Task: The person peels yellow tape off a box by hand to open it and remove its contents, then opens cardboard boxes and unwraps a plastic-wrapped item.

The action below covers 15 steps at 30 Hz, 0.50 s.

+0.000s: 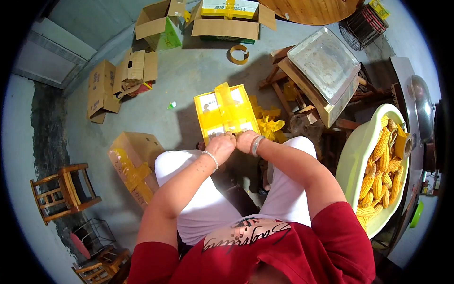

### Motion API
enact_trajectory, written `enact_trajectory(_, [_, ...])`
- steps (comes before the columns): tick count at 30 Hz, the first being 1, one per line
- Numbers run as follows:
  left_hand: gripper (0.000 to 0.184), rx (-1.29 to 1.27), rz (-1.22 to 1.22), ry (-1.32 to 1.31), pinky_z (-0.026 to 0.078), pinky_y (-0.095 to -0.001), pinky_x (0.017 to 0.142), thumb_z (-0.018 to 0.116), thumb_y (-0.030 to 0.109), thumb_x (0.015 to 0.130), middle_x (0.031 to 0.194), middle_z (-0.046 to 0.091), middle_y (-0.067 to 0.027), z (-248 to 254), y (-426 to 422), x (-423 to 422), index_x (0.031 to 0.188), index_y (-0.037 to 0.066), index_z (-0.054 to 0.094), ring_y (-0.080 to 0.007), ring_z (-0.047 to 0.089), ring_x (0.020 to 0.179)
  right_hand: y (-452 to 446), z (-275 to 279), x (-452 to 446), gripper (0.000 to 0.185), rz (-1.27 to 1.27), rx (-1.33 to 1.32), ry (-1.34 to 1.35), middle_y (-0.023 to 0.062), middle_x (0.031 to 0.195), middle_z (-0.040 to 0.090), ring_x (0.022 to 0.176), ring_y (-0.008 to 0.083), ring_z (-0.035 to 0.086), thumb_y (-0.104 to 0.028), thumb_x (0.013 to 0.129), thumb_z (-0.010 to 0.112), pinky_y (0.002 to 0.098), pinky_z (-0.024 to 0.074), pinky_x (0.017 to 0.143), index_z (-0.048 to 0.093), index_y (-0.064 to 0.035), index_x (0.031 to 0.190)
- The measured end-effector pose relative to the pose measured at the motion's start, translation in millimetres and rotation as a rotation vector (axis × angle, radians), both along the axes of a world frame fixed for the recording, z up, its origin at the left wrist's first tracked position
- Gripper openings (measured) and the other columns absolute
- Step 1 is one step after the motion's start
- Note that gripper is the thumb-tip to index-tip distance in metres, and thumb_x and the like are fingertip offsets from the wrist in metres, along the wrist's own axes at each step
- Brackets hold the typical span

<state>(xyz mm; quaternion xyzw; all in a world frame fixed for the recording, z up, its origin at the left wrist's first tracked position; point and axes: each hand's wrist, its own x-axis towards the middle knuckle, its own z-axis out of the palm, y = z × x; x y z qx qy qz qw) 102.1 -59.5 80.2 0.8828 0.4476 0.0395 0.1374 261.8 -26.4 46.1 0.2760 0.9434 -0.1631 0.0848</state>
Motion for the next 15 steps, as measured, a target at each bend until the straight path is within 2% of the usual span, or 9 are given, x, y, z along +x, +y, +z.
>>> enact_trajectory(5, [0.008,-0.044,0.086,-0.060,0.049,-0.0416,0.067,0.052,0.004,0.074,0.080,0.059,-0.0158,0.0,-4.3,3.2,0.082,0.004,0.052,-0.0334,0.060,0.073,-14.0,3.7,5.8,0.014,-0.066,0.166,0.122,0.0124,0.067,0.061,0.061,0.0272,0.063,-0.011,0.075,0.050,0.0367,0.0513,0.056,0.062,-0.0032,0.074])
enact_trajectory(7, [0.008,-0.054,0.107,-0.088,0.049,-0.0424,0.066,0.052,0.004,0.075,0.081,0.059,-0.0160,-0.6,-4.7,4.4,0.082,0.005,0.050,-0.0337,0.060,0.073,-15.1,8.0,8.8,0.013,-0.075,0.128,0.119,0.0128,0.068,0.060,0.060,0.0279,0.062,-0.011,0.075,0.050,0.0371,0.0510,0.054,0.060,-0.0026,0.078])
enact_trajectory(11, [0.022,-0.059,0.168,-0.119,0.049,-0.0427,0.066,0.053,0.003,0.074,0.083,0.060,-0.0162,-6.2,-5.9,4.7,0.096,0.005,0.053,-0.0341,0.060,0.073,-17.5,17.9,11.8,0.014,-0.247,0.070,0.128,0.0141,0.071,0.063,0.062,0.0285,0.064,-0.013,0.080,0.047,0.0383,0.0515,0.056,0.053,-0.0026,0.086])
enact_trajectory(15, [0.036,0.005,0.190,-0.203,0.048,-0.0425,0.066,0.054,0.002,0.071,0.084,0.060,-0.0166,-10.0,-5.4,9.6,0.107,0.007,0.054,-0.0346,0.060,0.074,-28.2,8.0,13.1,0.012,-0.287,0.155,0.194,0.0136,0.066,0.061,0.057,0.0291,0.062,-0.013,0.078,0.049,0.0387,0.0504,0.052,0.050,-0.0031,0.086])
